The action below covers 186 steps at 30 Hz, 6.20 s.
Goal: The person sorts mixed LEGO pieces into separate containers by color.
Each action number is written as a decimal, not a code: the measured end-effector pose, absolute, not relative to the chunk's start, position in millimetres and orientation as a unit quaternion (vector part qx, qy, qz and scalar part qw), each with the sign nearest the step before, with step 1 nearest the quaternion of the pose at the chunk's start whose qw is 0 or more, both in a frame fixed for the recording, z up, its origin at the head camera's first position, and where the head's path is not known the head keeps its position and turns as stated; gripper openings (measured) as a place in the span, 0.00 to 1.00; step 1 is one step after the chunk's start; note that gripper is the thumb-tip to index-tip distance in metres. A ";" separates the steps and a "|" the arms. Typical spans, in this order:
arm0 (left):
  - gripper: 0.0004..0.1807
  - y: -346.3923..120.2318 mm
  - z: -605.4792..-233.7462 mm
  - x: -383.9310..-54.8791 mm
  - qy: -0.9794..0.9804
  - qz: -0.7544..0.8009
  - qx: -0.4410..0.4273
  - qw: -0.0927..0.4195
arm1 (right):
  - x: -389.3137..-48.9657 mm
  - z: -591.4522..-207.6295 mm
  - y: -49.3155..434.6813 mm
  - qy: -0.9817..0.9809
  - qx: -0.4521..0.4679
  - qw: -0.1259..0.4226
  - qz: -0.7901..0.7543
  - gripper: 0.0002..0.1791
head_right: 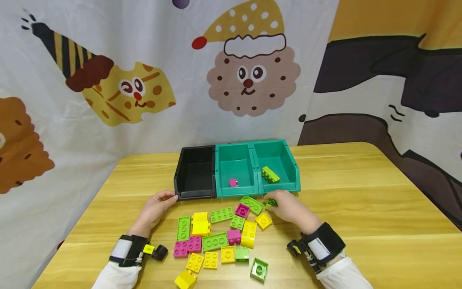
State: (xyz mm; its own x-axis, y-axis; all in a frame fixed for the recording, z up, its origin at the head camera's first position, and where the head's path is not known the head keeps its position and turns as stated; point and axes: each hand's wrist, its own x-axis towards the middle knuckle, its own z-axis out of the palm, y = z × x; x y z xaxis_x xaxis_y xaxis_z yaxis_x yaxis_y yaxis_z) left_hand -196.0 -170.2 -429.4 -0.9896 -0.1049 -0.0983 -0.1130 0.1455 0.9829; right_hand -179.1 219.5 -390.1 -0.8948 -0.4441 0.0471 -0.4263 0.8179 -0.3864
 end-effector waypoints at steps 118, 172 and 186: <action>0.12 -167.5 -430.4 -194.6 0.761 0.644 -0.076 -0.009 | -203.7 -356.3 226.2 0.948 -0.176 -0.062 -0.258 0.14; 0.13 -168.1 -430.3 -195.6 0.762 0.643 -0.073 -0.007 | -142.6 -366.8 186.5 0.961 -0.203 0.102 -0.160 0.19; 0.13 -167.5 -428.6 -193.2 0.761 0.645 -0.069 -0.002 | -143.9 -374.6 183.6 0.957 -0.216 0.107 -0.160 0.14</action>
State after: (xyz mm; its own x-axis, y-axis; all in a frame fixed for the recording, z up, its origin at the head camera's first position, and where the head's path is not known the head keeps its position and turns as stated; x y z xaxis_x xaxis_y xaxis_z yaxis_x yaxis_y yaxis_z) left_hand -193.2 -167.5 -428.6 -0.9904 -0.1081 -0.0864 -0.1028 0.1572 0.9822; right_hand -143.9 183.6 -374.6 -0.8836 -0.4479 -0.1366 -0.3791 0.8554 -0.3530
